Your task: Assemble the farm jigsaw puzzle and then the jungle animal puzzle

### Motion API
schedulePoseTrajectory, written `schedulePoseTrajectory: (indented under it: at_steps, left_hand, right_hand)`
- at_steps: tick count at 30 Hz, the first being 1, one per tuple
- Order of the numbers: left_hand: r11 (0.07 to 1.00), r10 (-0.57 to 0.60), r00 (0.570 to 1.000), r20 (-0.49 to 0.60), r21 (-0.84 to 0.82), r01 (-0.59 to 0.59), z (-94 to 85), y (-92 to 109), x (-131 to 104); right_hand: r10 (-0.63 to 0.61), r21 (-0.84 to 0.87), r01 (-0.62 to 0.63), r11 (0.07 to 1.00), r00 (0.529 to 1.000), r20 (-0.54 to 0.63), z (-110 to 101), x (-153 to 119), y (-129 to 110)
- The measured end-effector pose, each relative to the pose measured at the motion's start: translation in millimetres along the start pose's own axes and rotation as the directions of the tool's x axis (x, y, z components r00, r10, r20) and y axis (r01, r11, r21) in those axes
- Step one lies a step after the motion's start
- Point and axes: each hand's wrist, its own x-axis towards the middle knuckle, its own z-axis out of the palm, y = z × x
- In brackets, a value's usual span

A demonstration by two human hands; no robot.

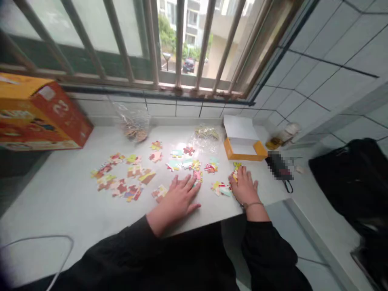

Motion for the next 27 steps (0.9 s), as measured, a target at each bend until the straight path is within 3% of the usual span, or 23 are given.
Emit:
schedulePoseTrajectory:
  at_steps: [5, 9, 11, 14, 21, 27]
  left_hand:
    - [1.000, -0.007, 1.000, -0.017, -0.007, 0.007, 6.2, -2, 1]
    - [1.000, -0.010, 1.000, -0.024, -0.010, 0.010, 5.9, -2, 2]
    - [1.000, -0.010, 1.000, -0.027, -0.013, 0.009, 5.1, -2, 2]
    - [1.000, -0.008, 1.000, -0.030, -0.013, 0.008, 4.6, -2, 1]
    - [1.000, -0.015, 0.997, -0.071, 0.010, 0.016, 8.6, -4, 0]
    - [0.995, -0.082, 0.992, -0.092, 0.052, 0.087, 8.3, -6, -5]
  right_hand:
    - [0.151, 0.034, -0.150, 0.988, 0.988, -0.018, 0, -14, 20]
    - [0.153, 0.100, -0.142, 0.985, 0.983, -0.104, 0, -28, 23]
    - [0.066, 0.099, -0.050, 0.994, 0.984, -0.167, 2, -36, 18]
    - [-0.104, 0.082, 0.114, 0.990, 0.987, -0.126, 8, -43, 2]
    - [-0.208, -0.007, 0.208, 0.978, 0.977, -0.043, 12, -37, -57]
    - [-0.423, -0.032, 0.423, 0.905, 0.906, 0.013, -1, -22, -93]
